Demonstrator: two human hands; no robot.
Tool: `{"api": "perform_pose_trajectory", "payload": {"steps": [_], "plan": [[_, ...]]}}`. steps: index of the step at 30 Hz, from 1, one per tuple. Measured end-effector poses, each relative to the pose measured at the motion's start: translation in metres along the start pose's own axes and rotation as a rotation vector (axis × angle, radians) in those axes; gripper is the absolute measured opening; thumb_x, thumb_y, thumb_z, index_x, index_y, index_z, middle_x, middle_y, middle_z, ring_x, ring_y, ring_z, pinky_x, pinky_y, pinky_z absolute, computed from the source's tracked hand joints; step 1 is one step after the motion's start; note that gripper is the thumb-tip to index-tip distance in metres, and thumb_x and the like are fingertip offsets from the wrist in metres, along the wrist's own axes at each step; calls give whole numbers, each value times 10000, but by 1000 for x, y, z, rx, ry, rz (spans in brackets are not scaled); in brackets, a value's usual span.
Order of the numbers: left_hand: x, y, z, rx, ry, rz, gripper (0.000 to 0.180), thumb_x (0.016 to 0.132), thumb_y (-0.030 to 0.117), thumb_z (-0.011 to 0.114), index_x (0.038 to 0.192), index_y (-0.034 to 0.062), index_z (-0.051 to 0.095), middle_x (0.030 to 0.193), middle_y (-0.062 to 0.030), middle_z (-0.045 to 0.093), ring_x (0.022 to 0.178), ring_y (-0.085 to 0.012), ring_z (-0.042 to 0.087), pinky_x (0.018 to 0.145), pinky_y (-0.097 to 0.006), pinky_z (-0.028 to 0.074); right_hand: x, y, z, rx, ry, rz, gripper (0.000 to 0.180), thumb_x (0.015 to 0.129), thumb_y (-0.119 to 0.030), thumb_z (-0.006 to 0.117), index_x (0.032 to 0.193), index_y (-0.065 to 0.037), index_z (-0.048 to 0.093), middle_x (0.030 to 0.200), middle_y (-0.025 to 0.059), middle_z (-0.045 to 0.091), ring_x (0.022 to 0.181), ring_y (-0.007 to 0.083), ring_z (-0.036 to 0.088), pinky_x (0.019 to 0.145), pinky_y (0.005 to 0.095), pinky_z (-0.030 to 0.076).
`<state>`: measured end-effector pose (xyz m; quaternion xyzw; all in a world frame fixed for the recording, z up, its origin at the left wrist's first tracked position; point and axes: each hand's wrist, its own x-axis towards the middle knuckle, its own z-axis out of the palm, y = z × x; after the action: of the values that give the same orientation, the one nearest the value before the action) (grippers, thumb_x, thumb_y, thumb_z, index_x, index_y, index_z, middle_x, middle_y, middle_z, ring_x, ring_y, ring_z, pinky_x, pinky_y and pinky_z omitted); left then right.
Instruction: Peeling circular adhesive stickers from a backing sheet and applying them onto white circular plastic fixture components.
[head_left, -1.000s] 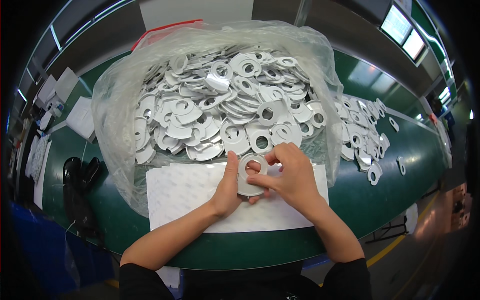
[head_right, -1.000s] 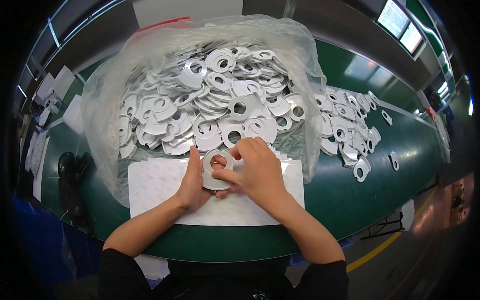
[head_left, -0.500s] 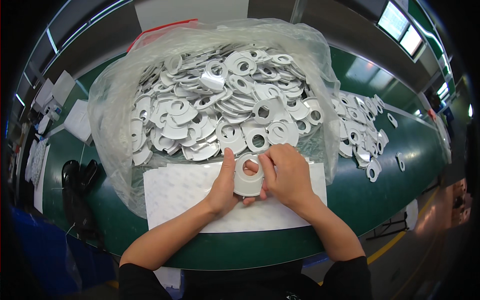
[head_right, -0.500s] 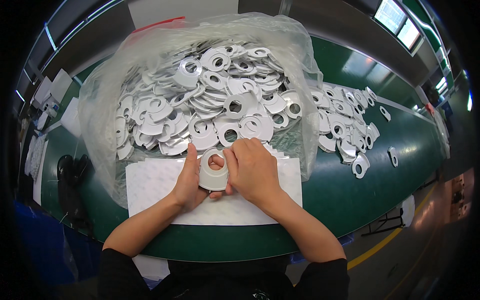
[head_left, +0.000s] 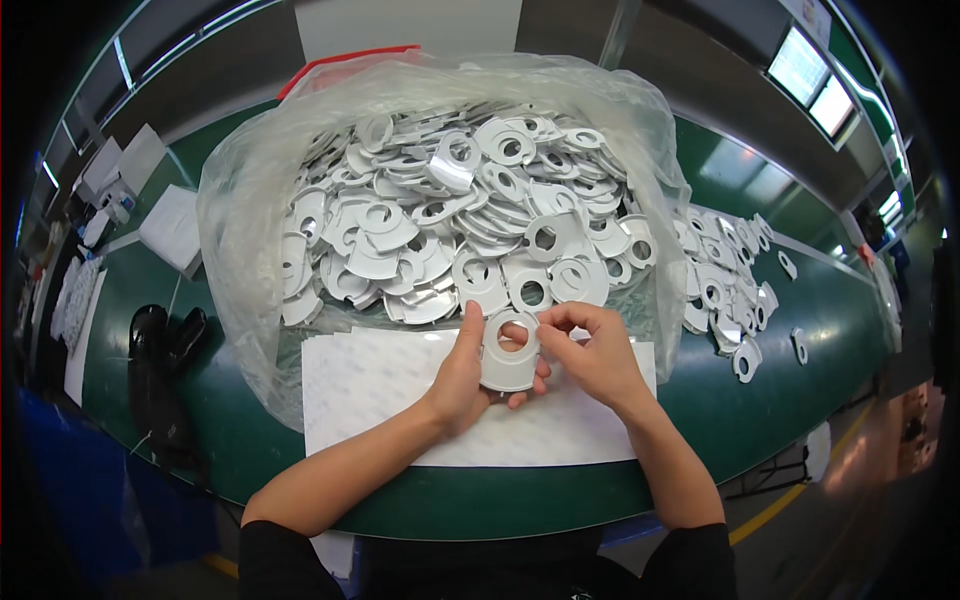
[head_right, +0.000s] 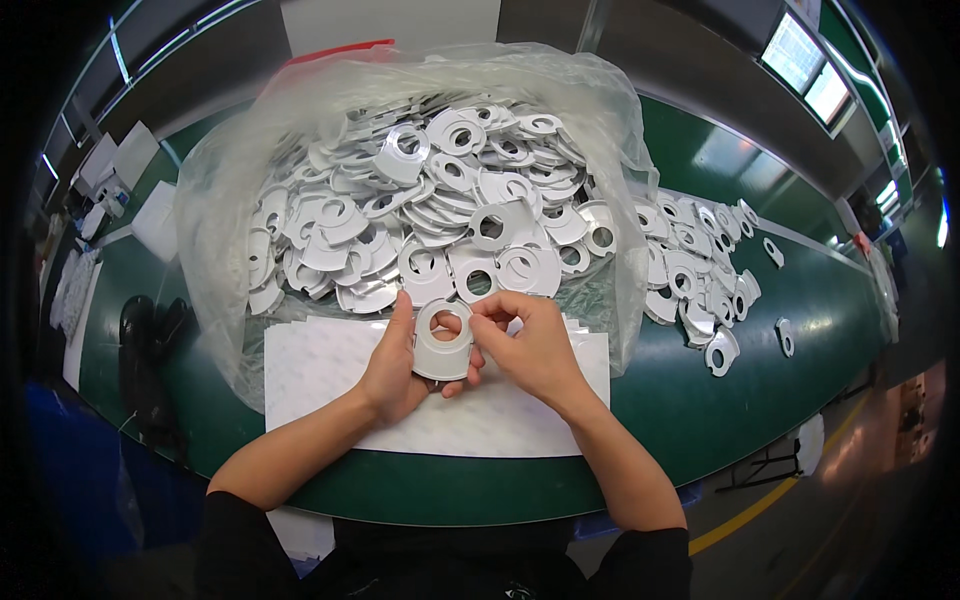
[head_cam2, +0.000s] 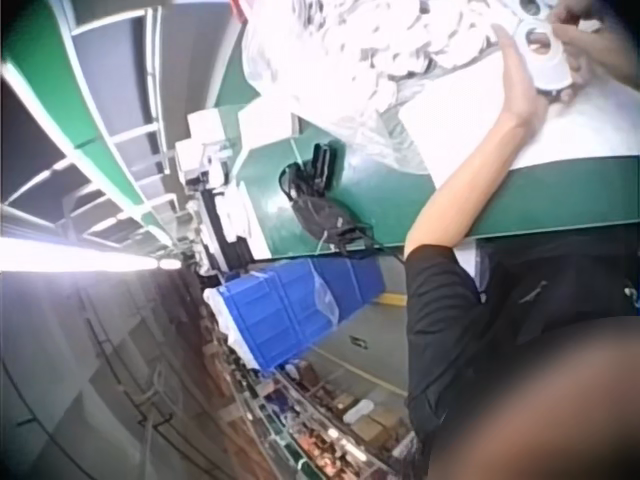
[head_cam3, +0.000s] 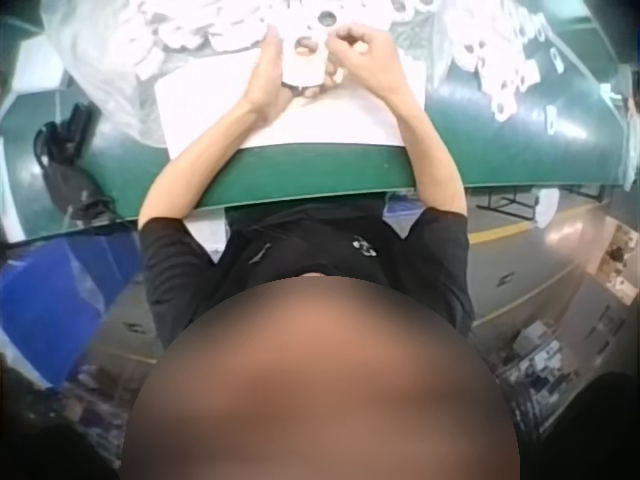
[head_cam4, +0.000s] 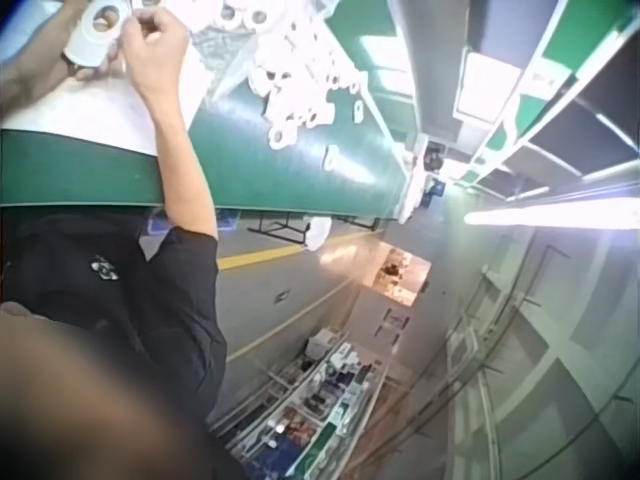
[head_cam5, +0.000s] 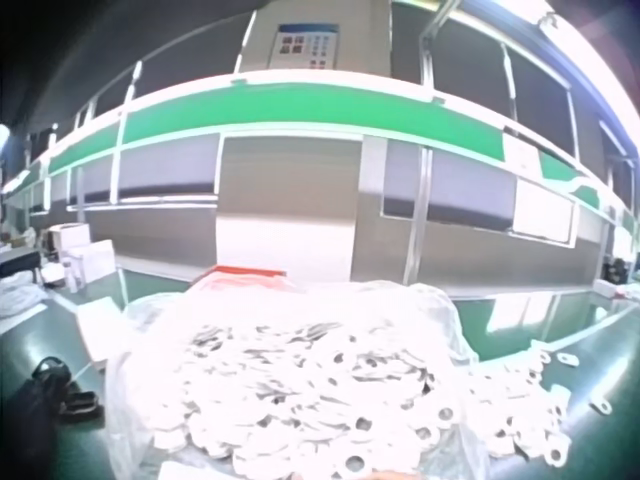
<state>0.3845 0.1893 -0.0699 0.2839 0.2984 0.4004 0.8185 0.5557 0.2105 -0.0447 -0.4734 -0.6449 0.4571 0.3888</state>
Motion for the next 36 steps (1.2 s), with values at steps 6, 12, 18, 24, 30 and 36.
{"api": "perform_pose_trajectory", "payload": {"steps": [6, 12, 18, 24, 30, 36], "plan": [[0, -3, 2, 99, 7, 35, 702, 898, 654, 65, 1014, 98, 477, 874, -139, 605, 753, -206, 602, 557, -286, 409, -1, -10, 2, 51, 11, 52, 151, 755, -49, 603, 845, 67, 640, 675, 51, 607, 598, 74, 551, 591, 218, 433], [1, -8, 1, 148, -18, 94, 753, 887, 676, 75, 1047, 75, 498, 870, -90, 593, 742, -153, 592, 545, -236, 422, -3, -6, 4, 175, 6, 87, 155, 744, -11, 598, 866, 80, 621, 703, 58, 582, 555, 90, 565, 529, 210, 440], [1, -10, 3, 145, 16, 133, 756, 894, 663, 58, 1058, 85, 517, 845, -75, 591, 675, -130, 553, 540, -225, 412, -5, 1, 8, 199, 16, 71, 159, 749, 17, 586, 894, 80, 589, 739, 58, 538, 550, 97, 552, 503, 227, 456], [0, -12, 4, 165, 36, 183, 761, 906, 641, 43, 1064, 72, 523, 825, -63, 588, 576, -109, 488, 523, -221, 390, -9, -5, 17, 349, -14, 157, 211, 758, 12, 594, 960, 51, 548, 719, 25, 476, 550, 90, 520, 451, 235, 488], [-1, -14, 5, 190, 73, 246, 754, 917, 623, 43, 1091, 56, 509, 865, -51, 586, 593, -109, 495, 522, -220, 395, -13, -5, 29, 313, 8, 120, 309, 735, 12, 637, 1006, 24, 490, 731, 3, 392, 551, 63, 466, 448, 223, 519], [-2, -11, 1, 139, 45, 214, 737, 889, 671, 77, 1104, 96, 484, 987, -84, 607, 814, -175, 577, 583, -280, 428, -13, -6, 29, 293, -11, 130, 336, 769, -23, 669, 1045, 34, 485, 733, 9, 402, 592, 68, 494, 453, 237, 526]]}}
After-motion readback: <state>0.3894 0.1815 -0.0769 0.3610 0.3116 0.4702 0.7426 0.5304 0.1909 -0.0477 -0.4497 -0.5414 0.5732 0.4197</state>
